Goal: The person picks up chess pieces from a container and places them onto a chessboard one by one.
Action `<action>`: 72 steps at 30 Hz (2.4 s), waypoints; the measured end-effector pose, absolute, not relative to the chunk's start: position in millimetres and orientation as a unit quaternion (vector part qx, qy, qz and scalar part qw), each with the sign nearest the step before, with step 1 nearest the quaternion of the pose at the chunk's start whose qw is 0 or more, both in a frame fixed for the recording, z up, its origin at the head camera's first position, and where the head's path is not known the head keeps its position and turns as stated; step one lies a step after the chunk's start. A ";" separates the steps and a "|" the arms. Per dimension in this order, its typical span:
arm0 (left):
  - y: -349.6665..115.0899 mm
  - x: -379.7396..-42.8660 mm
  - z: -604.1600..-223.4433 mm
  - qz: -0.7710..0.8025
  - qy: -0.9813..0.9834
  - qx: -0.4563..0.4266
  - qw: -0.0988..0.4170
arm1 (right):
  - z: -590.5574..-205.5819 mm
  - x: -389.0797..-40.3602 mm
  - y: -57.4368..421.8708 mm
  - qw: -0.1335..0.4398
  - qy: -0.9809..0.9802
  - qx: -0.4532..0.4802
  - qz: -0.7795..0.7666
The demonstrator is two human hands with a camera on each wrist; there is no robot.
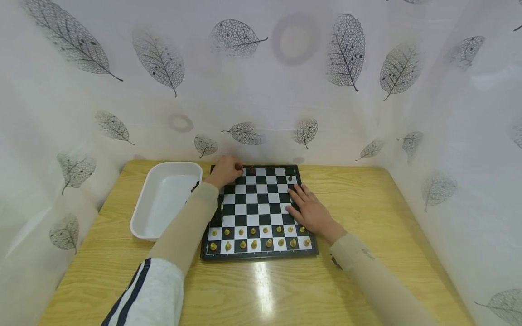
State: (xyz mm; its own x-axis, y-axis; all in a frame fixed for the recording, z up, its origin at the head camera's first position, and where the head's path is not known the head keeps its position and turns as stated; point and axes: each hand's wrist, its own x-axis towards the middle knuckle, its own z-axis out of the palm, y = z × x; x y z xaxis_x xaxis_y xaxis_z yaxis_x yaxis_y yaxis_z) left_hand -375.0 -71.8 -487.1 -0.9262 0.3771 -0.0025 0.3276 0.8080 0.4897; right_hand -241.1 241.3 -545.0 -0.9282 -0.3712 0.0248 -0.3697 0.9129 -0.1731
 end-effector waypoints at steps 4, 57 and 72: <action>-73.2 -375.0 -487.7 0.252 0.949 0.184 0.054 | -544.8 -241.1 240.8 0.009 0.978 -0.190 -0.087; -211.2 -325.1 -451.1 0.364 0.922 0.130 0.004 | -539.9 -237.5 239.4 0.003 0.978 -0.189 -0.088; -229.1 -313.2 -471.0 0.346 0.926 0.132 0.067 | -543.3 -238.8 241.0 -0.004 0.976 -0.196 -0.091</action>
